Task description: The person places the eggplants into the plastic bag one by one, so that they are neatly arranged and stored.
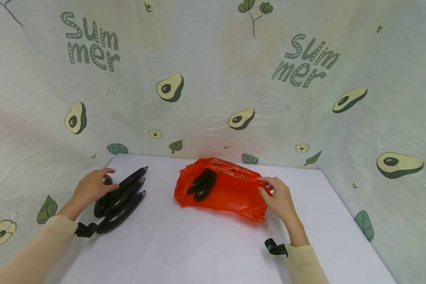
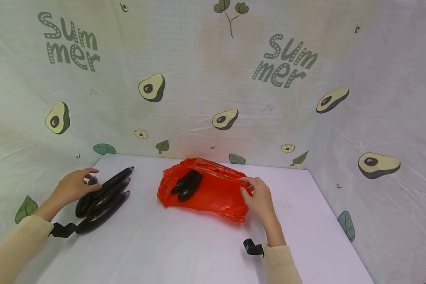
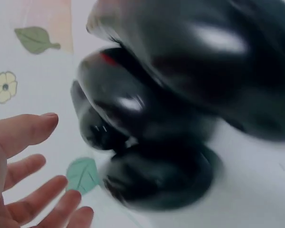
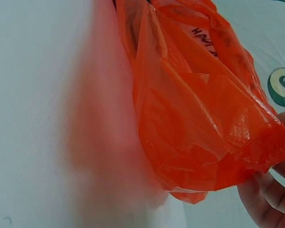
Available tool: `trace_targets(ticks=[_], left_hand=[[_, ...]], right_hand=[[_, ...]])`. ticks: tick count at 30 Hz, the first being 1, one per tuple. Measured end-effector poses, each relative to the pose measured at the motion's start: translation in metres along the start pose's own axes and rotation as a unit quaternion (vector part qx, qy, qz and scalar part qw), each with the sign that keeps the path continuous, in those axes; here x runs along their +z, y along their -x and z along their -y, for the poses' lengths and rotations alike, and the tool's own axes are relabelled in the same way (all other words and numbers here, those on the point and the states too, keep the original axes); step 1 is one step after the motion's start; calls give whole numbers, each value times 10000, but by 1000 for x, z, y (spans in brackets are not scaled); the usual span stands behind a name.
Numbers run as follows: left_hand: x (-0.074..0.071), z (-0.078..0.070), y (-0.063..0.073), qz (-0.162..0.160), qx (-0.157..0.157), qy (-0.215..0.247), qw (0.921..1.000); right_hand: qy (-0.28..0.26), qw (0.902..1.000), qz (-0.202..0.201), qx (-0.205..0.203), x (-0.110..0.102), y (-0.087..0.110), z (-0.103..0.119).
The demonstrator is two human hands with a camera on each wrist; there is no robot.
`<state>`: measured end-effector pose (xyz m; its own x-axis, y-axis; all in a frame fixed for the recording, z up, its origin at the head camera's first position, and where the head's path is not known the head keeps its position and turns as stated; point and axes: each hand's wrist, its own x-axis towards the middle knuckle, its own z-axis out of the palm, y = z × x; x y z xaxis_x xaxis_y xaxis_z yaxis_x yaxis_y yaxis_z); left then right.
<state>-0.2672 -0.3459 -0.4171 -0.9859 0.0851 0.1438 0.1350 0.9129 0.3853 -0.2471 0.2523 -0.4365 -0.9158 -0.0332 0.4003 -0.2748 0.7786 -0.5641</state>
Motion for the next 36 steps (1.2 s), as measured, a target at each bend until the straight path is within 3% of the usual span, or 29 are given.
trace_targets(ticks=[4,8,14,19,29,36], left_hand=[[-3,15,8,78,-120,-169,9998],[-4,25,15,381,-276,-235,9986],[-5,28,26,1042,-526,-22,9932],[-2,30,29,1277,-641,278,9893],[2,38,27,1238,-625,238,9901],[1,33,30,829,-578,162,9948]], right_hand=[[22,10000,-46,-1,0,1,-1],[51,10000,-61,-13,1,1,-3],[46,9999,-90,-8,2,2,-3],[20,10000,-62,-2,3,1,-2],[23,10000,-15,17,2,1,0],[9,10000,-17,18,3,1,1]])
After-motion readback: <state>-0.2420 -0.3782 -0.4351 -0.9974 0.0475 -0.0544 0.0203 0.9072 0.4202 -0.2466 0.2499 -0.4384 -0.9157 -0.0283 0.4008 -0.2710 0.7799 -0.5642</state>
